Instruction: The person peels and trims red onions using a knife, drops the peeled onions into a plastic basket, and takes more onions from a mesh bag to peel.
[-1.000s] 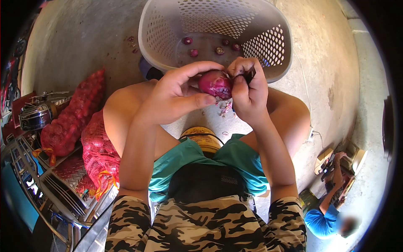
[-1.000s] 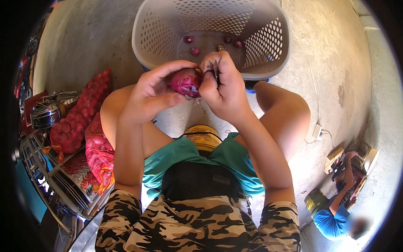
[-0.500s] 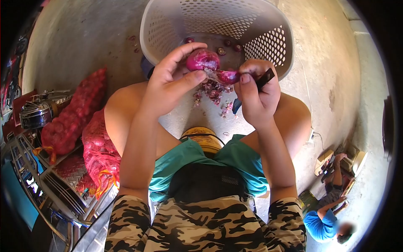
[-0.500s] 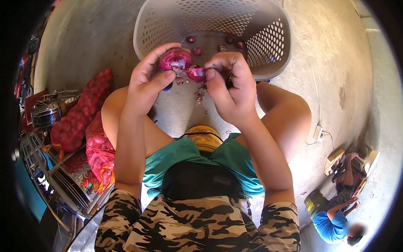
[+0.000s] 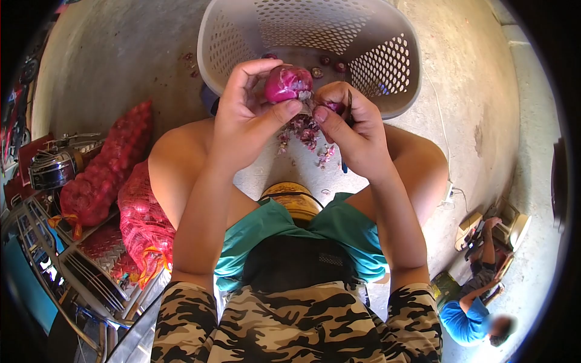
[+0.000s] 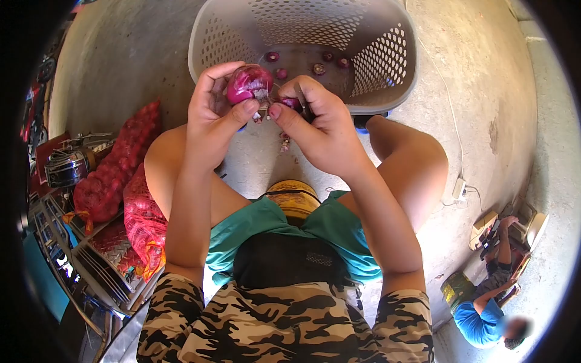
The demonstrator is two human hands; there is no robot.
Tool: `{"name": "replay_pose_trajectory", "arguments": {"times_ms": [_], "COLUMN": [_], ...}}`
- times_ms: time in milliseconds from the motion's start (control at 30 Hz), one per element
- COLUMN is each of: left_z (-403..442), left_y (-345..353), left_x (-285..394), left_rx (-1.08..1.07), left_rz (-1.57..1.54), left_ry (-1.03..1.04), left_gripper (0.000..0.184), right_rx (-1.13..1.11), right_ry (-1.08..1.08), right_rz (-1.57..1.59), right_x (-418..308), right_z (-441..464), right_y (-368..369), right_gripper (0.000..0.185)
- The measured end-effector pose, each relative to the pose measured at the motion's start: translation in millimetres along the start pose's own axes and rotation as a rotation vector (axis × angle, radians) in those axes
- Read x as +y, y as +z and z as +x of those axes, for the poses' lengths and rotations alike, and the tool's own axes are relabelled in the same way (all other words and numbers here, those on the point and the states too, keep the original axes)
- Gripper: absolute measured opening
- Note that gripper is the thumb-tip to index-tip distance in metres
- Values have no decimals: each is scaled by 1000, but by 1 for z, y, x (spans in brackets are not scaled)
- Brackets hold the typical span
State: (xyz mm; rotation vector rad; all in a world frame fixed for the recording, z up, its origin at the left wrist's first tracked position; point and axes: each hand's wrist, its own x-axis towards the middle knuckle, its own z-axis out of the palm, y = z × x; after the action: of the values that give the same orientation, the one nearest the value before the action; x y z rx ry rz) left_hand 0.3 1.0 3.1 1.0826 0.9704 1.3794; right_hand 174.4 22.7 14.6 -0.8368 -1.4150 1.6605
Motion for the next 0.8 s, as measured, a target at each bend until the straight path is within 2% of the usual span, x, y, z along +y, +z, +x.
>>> {"name": "replay_pose_trajectory", "arguments": {"times_ms": [100, 200, 267, 300, 333, 433, 467, 567, 667, 800], "left_z": [-2, 1, 6, 6, 6, 5, 5, 4, 2, 3], "left_y": [0, -4, -13, -16, -19, -18, -18, -17, -13, -13], "left_x": [-2, -8, -3, 1, 5, 6, 6, 7, 4, -2], "left_rx": [46, 128, 199, 165, 126, 33, 12, -39, -38, -47], "left_rz": [-28, -89, -161, -227, -297, -394, -417, -361, -264, -205], "left_ry": [-52, -87, -129, -152, -175, -192, -206, -205, -161, -82], "left_gripper": [46, 43, 40, 38, 37, 38, 39, 43, 49, 59], "right_rx": [-25, -90, -136, -156, -161, -162, -185, -225, -170, -55], "right_ry": [-104, -350, -254, -208, -39, -106, 27, 159, 86, 130], "right_rz": [-28, -69, -155, -198, -340, -967, -1019, -1134, -1173, -1107], "right_x": [5, 8, 5, 2, -10, -2, -2, 0, 8, 6], "right_z": [-2, -1, -4, -5, -5, 1, 1, -1, -4, -2], "right_y": [-1, -3, -8, -9, -10, -20, -22, -23, -24, -22], "right_gripper": [11, 14, 15, 16, 15, 23, 27, 26, 26, 25]}}
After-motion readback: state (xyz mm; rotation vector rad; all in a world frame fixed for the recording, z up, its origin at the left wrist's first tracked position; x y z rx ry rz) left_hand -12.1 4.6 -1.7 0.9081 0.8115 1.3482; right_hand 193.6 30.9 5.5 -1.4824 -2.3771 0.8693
